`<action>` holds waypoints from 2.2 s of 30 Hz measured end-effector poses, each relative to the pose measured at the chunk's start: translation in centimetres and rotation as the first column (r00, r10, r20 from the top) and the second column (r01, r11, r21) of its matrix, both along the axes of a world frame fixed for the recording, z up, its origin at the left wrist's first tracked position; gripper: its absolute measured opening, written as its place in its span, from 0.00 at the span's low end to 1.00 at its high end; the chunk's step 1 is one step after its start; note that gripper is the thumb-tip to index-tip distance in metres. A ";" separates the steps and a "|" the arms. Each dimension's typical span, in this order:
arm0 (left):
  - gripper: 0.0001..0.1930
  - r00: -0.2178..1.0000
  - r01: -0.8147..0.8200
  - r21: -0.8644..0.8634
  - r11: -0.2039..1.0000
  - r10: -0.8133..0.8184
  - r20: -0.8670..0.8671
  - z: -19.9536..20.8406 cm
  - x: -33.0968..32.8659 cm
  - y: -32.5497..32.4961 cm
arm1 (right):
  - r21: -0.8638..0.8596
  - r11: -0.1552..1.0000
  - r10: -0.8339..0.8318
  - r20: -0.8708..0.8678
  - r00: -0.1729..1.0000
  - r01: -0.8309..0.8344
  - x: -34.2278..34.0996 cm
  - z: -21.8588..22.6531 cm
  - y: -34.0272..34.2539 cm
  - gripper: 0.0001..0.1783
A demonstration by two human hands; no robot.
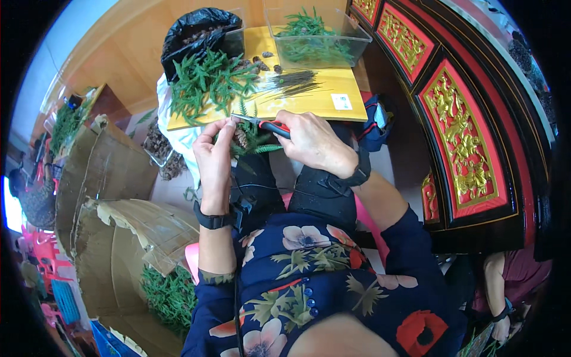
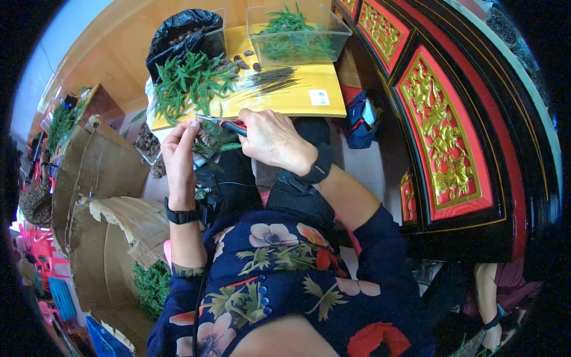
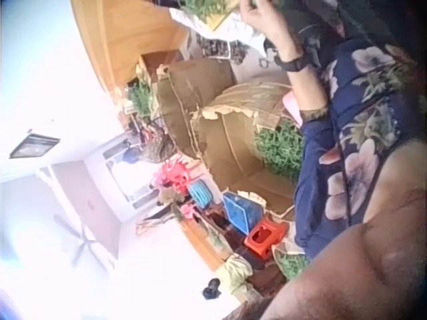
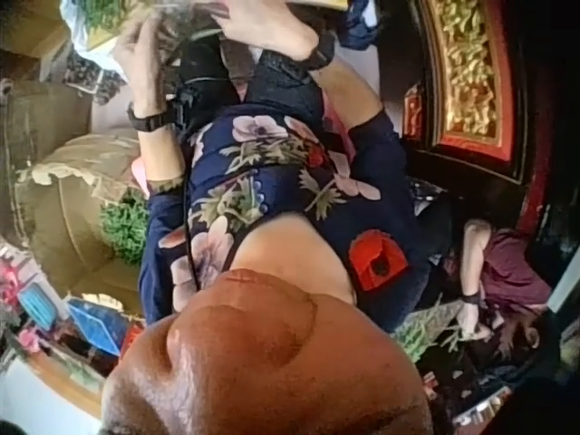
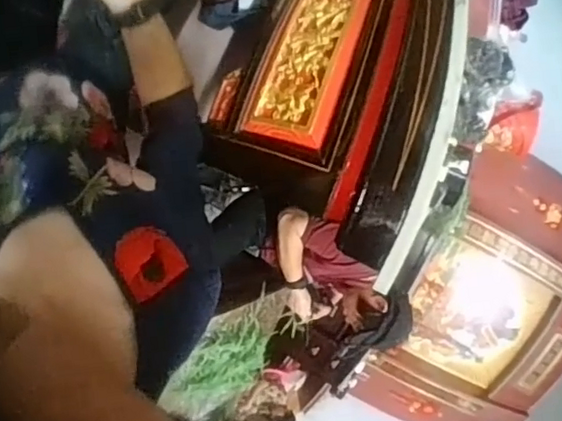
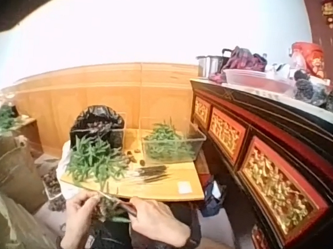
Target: Assembling decorative artificial greenery by attaching plastic leaves and stems together.
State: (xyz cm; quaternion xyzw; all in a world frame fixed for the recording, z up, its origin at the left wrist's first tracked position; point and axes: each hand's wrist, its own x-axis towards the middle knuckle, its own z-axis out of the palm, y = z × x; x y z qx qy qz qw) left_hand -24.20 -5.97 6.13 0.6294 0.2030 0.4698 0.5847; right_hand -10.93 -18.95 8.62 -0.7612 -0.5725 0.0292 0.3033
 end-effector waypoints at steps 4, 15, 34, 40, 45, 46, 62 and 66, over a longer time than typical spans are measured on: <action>0.08 0.981 0.149 -0.283 0.948 -0.178 -0.081 -0.8 -0.2 2.0 | 0.039 0.993 -0.119 0.260 0.958 0.113 -0.4 -1.4 1.5 0.10; 0.08 0.992 0.122 -0.473 0.873 -0.126 0.023 -3.3 0.3 2.9 | 0.159 0.983 -0.183 0.778 0.601 0.093 -0.5 -0.7 4.8 0.09; 0.04 0.990 0.106 -0.170 0.980 -0.088 0.110 -2.1 0.1 2.4 | -0.395 0.825 0.343 -0.219 0.914 -0.404 2.8 2.1 5.5 0.21; 0.05 0.996 0.059 -0.103 0.993 -0.052 0.070 -3.2 1.0 2.2 | -0.322 0.864 0.340 -0.194 0.920 -0.387 3.0 2.2 4.1 0.18; 0.06 0.998 0.068 -0.004 0.998 -0.068 0.001 -2.2 0.3 2.0 | -0.339 0.888 0.250 -0.212 0.945 -0.311 1.9 3.3 3.3 0.14; 0.06 0.998 0.057 0.051 0.997 -0.056 -0.017 -2.3 0.3 2.3 | -0.337 0.885 0.262 -0.209 0.942 -0.321 1.6 3.5 3.3 0.14; 0.06 0.951 0.308 -0.212 0.927 -0.302 0.061 1.1 -1.9 2.6 | -0.144 0.951 0.286 0.071 0.956 -0.274 1.6 3.2 2.6 0.17; 0.05 0.921 0.389 -0.264 0.883 -0.363 0.141 1.2 -1.7 2.2 | -0.108 0.925 0.374 0.070 0.925 -0.365 2.6 3.3 1.9 0.18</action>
